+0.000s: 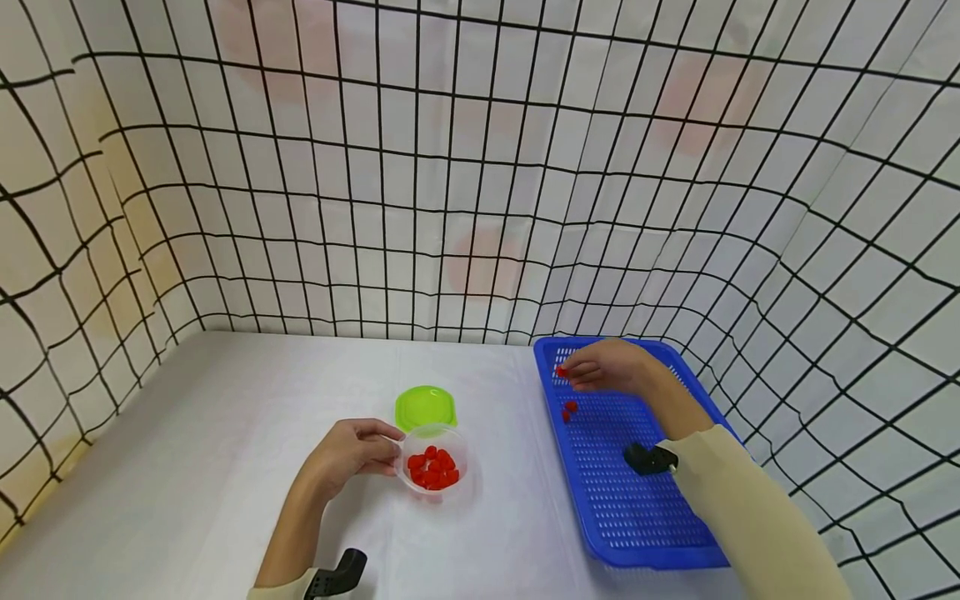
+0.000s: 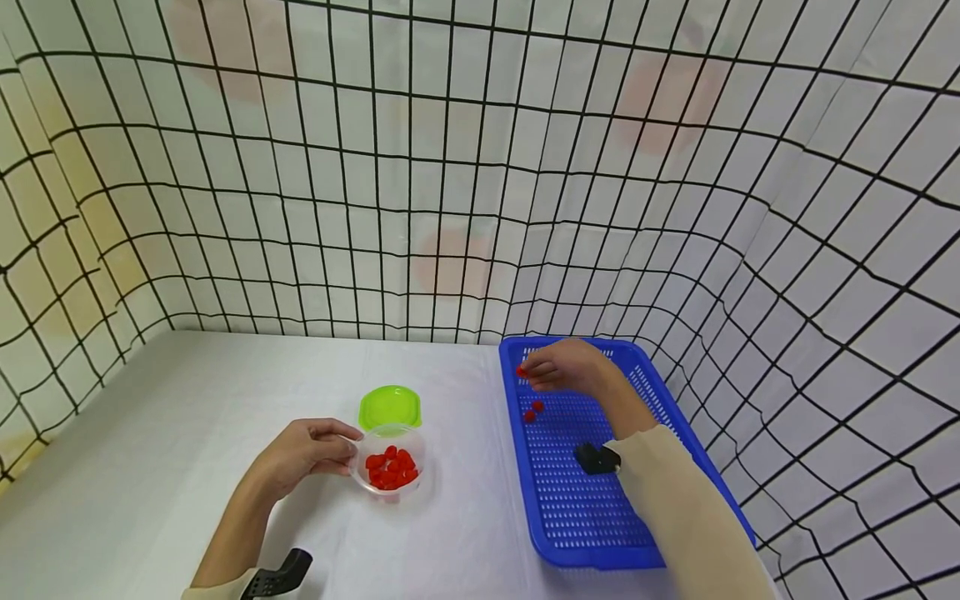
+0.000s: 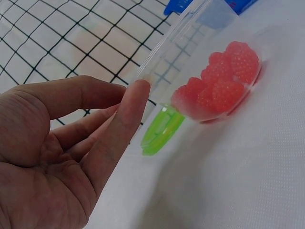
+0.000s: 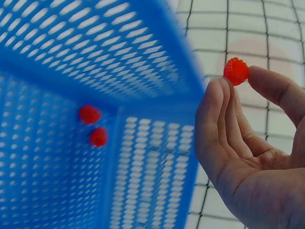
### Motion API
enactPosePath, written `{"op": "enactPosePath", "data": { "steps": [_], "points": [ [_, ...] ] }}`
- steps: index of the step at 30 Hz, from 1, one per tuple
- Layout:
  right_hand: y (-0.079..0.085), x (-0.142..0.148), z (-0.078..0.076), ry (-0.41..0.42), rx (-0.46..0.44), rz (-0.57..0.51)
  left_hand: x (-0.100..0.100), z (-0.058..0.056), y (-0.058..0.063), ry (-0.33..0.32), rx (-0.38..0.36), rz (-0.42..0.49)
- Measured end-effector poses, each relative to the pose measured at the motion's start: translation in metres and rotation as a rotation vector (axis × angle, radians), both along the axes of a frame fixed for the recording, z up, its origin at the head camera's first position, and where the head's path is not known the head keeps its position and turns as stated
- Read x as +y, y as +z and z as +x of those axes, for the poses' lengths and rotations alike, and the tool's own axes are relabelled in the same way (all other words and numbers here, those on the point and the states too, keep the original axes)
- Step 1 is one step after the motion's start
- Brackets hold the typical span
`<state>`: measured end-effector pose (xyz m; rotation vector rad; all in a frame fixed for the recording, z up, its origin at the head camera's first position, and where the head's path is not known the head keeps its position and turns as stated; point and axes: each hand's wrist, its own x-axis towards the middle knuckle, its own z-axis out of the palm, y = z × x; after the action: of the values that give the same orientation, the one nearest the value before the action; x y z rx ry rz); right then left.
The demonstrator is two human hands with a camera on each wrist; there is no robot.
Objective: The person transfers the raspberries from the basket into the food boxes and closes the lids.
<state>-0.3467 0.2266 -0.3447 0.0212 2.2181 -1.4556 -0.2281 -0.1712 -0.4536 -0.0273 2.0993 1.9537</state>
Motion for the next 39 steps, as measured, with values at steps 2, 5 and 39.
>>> {"op": "enactPosePath", "data": {
  "steps": [2,5,39],
  "points": [
    [0.006,-0.009,0.001,0.031,0.001,-0.014,-0.001,0.000,0.000,-0.004,0.003,0.004],
    [0.012,-0.025,0.001,0.056,-0.002,-0.022,-0.002,0.000,-0.001,-0.010,0.007,0.011],
    [-0.038,-0.168,0.041,0.372,-0.078,0.090,-0.001,-0.001,0.000,0.007,-0.014,-0.015]
  ]
}}
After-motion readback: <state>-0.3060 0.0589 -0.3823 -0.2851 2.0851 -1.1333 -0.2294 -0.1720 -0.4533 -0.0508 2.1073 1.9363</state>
